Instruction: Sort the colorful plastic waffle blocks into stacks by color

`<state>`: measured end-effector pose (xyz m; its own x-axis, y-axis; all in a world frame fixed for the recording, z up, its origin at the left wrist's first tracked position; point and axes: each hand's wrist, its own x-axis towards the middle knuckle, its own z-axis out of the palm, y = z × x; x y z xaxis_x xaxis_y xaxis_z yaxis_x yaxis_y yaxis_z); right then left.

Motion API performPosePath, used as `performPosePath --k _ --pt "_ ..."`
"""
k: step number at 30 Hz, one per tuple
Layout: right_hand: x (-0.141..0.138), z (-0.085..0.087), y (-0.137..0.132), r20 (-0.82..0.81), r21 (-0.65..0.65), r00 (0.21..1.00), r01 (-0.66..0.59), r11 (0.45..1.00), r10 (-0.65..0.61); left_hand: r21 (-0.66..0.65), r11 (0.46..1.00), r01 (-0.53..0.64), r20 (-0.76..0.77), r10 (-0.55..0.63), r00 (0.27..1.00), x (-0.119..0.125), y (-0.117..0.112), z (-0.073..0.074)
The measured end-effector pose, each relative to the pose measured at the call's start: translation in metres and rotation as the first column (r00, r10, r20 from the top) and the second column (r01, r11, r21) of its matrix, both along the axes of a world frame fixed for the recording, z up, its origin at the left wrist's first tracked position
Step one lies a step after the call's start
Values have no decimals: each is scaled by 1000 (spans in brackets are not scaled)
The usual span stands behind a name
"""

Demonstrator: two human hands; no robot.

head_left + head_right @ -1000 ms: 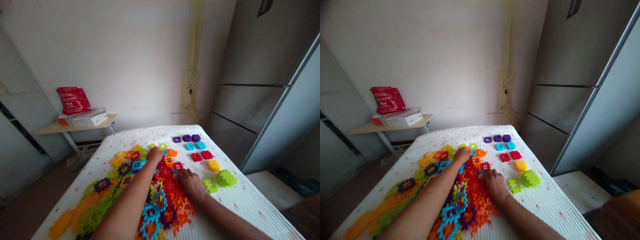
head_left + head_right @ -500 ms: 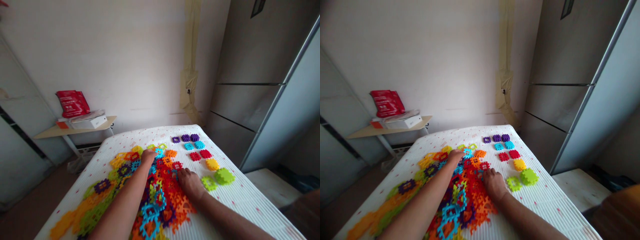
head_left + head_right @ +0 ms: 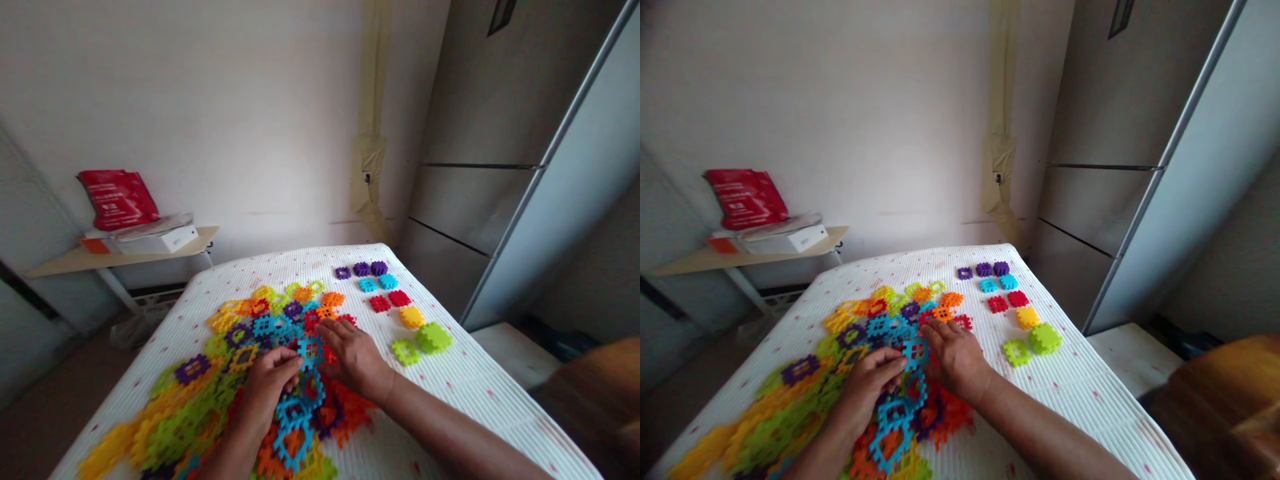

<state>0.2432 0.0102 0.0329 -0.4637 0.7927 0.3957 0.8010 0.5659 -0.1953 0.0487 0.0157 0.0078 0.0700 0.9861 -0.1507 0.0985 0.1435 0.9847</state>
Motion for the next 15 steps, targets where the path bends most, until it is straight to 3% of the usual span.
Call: performPosePath --k 6,11,15 --pt "-18 3 -6 103 -26 994 -39 999 42 -21 1000 2 -1 -2 1000 4 -7 -2" --pt "-24 2 -10 121 29 992 -24 999 20 5 1000 6 1 -6 1000 3 -9 -5" --pt "-17 6 -4 122 29 992 -26 999 22 47 999 24 -121 -18 992 2 -10 -4"
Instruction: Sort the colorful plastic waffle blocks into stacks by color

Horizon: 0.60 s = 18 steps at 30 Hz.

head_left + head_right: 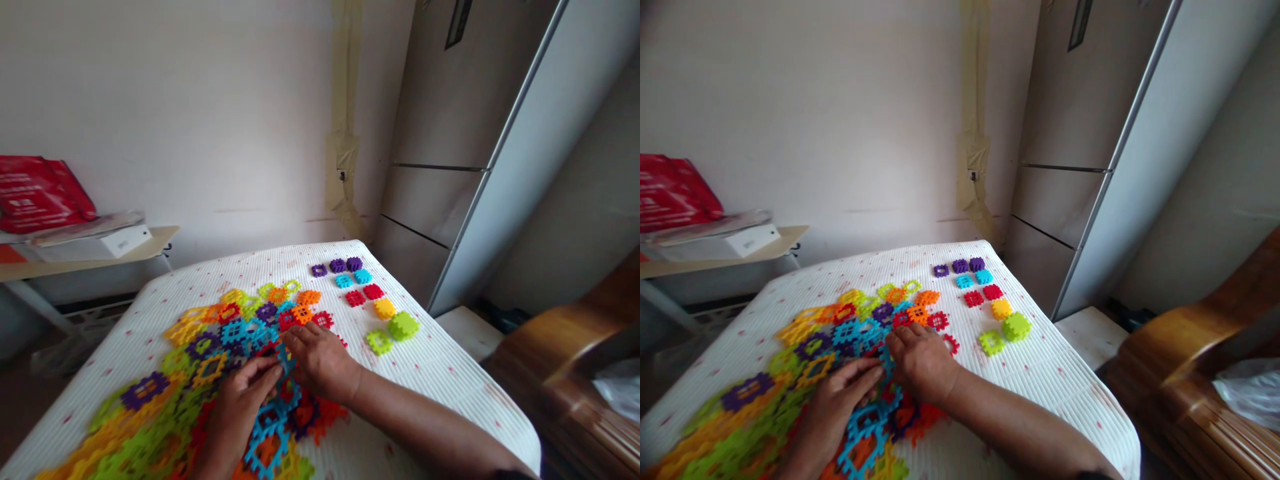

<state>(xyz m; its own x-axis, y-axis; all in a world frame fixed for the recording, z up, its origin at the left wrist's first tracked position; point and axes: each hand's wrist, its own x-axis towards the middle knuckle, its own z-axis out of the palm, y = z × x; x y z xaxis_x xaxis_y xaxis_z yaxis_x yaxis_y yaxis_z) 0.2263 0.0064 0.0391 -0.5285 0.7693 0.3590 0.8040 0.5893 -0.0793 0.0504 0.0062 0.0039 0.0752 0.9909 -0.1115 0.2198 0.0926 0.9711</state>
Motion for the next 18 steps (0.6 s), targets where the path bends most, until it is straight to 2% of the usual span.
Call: performPosePath --k 2,5,9,13,18 --pt "15 5 11 -7 -18 999 37 999 -38 96 995 4 -120 8 993 -1 1 -1" --pt "51 15 36 -7 -53 982 188 981 -189 253 966 51 -292 26 956 -1 3 -7" --pt "104 24 72 187 -109 901 415 903 -391 332 932 147 -406 1 914 1 8 -18" --pt "133 22 96 310 -132 845 492 860 -436 344 920 189 -454 -14 891 1 9 -22" --pt "139 9 111 412 -158 809 517 841 -420 347 916 199 -461 -18 887 1 8 -17"
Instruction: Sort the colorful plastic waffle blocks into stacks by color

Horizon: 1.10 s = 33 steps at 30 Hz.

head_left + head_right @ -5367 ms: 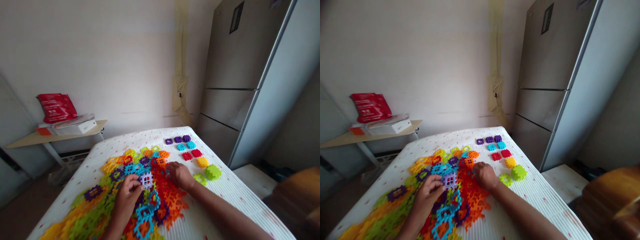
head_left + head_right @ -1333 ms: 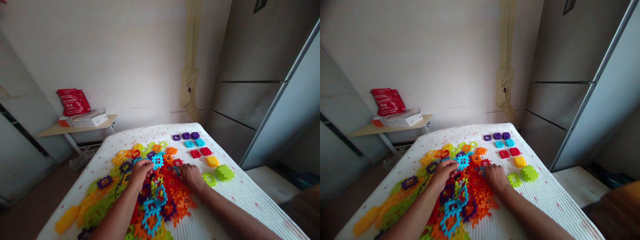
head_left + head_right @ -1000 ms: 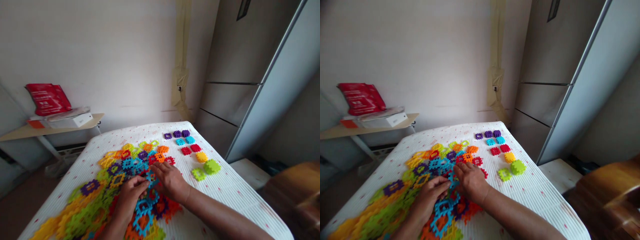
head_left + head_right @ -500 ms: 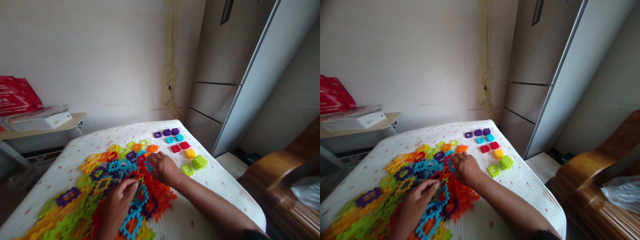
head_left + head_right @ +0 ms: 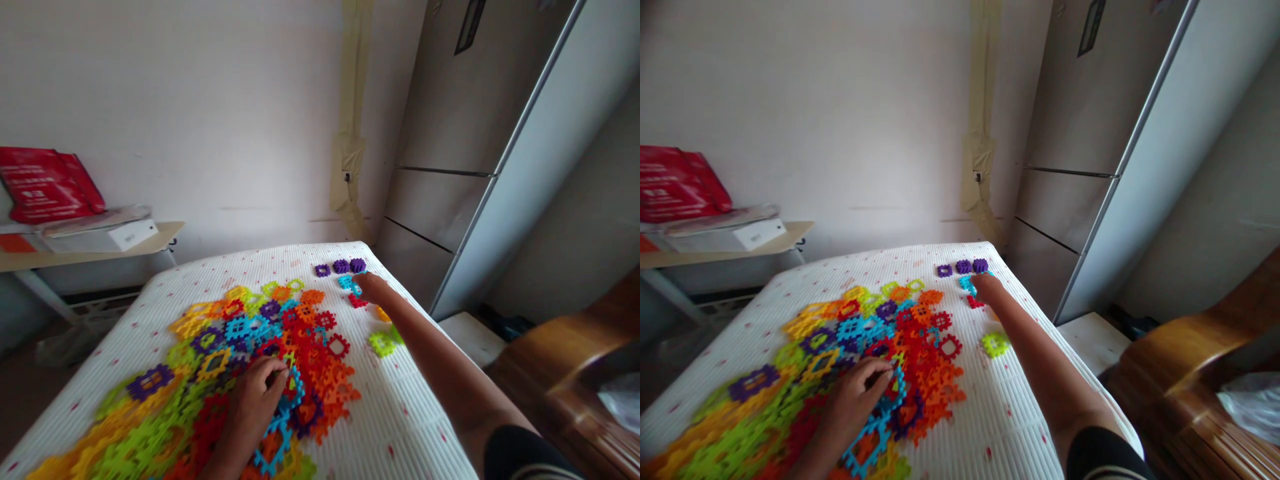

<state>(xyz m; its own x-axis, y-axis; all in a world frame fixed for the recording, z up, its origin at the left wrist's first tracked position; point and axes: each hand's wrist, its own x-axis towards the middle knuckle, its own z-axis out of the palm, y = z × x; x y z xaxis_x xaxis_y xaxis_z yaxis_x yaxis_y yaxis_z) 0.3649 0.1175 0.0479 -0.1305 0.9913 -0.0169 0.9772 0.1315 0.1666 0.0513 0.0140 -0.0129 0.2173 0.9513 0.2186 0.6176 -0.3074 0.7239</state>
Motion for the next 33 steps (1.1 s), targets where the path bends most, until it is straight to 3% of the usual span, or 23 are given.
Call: performPosePath --k 11,20,24,27,30,33 --pt "-1 -18 12 80 -125 995 -44 991 54 37 999 1 20 -2 1000 1 -1 -3" --pt "-11 -15 -2 62 -67 998 -14 998 19 20 1000 -15 18 15 1000 2 -5 2" --pt "-30 -8 -30 13 37 999 -46 998 46 11 1000 -11 66 11 998 1 -7 13" --pt "-54 -13 -66 -30 73 991 -128 989 130 60 998 9 49 -12 999 1 0 31" --pt "-75 -28 -103 -65 62 963 -256 965 260 116 993 30 -60 -23 998 9 19 52" --pt "-87 -44 -125 -64 50 954 -290 956 293 147 988 40 -300 6 954 25 50 64"
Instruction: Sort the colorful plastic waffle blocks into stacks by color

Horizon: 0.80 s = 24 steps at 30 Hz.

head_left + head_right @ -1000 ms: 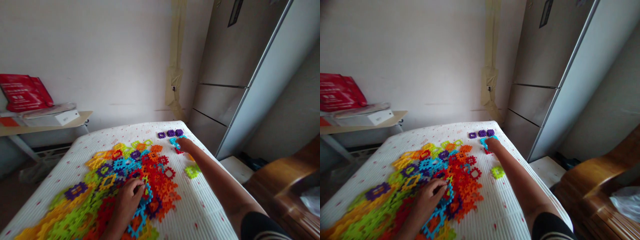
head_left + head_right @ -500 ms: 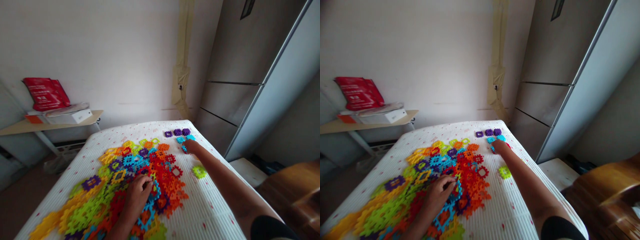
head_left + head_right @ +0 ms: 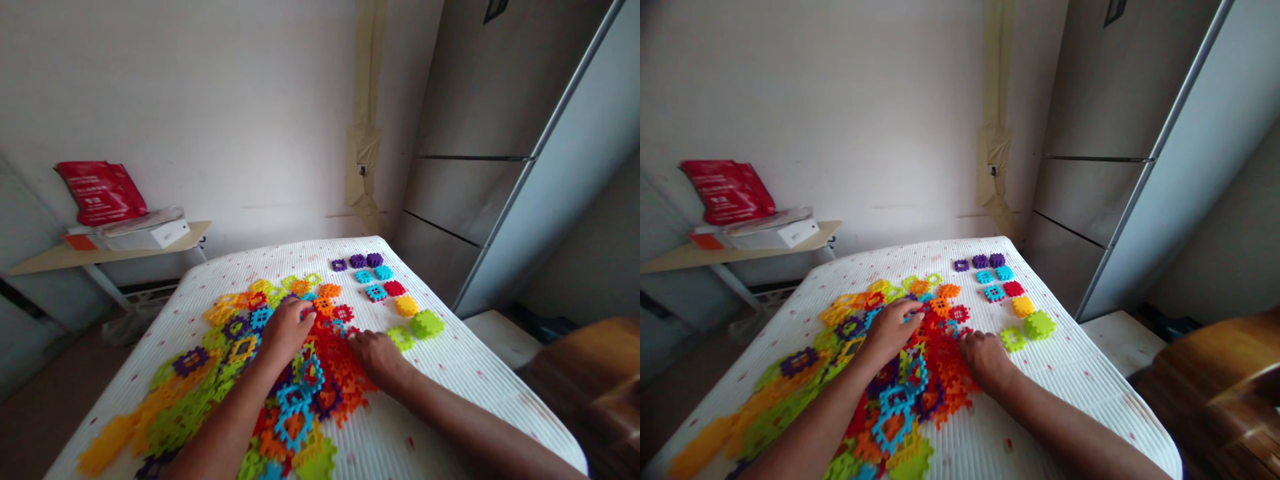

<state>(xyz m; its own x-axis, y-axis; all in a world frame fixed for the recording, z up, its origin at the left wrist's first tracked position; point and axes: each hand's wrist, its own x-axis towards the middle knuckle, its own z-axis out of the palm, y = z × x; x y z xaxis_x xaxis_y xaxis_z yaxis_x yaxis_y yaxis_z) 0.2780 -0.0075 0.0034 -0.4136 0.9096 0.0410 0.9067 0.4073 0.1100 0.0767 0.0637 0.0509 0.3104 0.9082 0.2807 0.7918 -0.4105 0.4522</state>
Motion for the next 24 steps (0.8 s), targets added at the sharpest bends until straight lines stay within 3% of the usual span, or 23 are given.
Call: performPosePath --k 2,4,11,18,24 --pt "-3 -7 -6 -2 16 1000 12 1000 -12 -4 998 -60 -196 58 979 13 21 0" --pt "-3 -10 -8 -22 30 1000 15 999 -14 -25 992 -124 -295 111 949 25 38 -6" --pt "-2 -11 -8 -67 55 998 2 999 1 -71 966 -249 -371 207 905 45 64 -31" --pt "-3 -13 -7 -59 56 998 0 998 3 -33 972 -234 -323 211 922 45 61 -36" --pt "-2 -17 -6 -73 73 997 -11 997 17 1 984 -176 -103 175 979 38 47 -33"
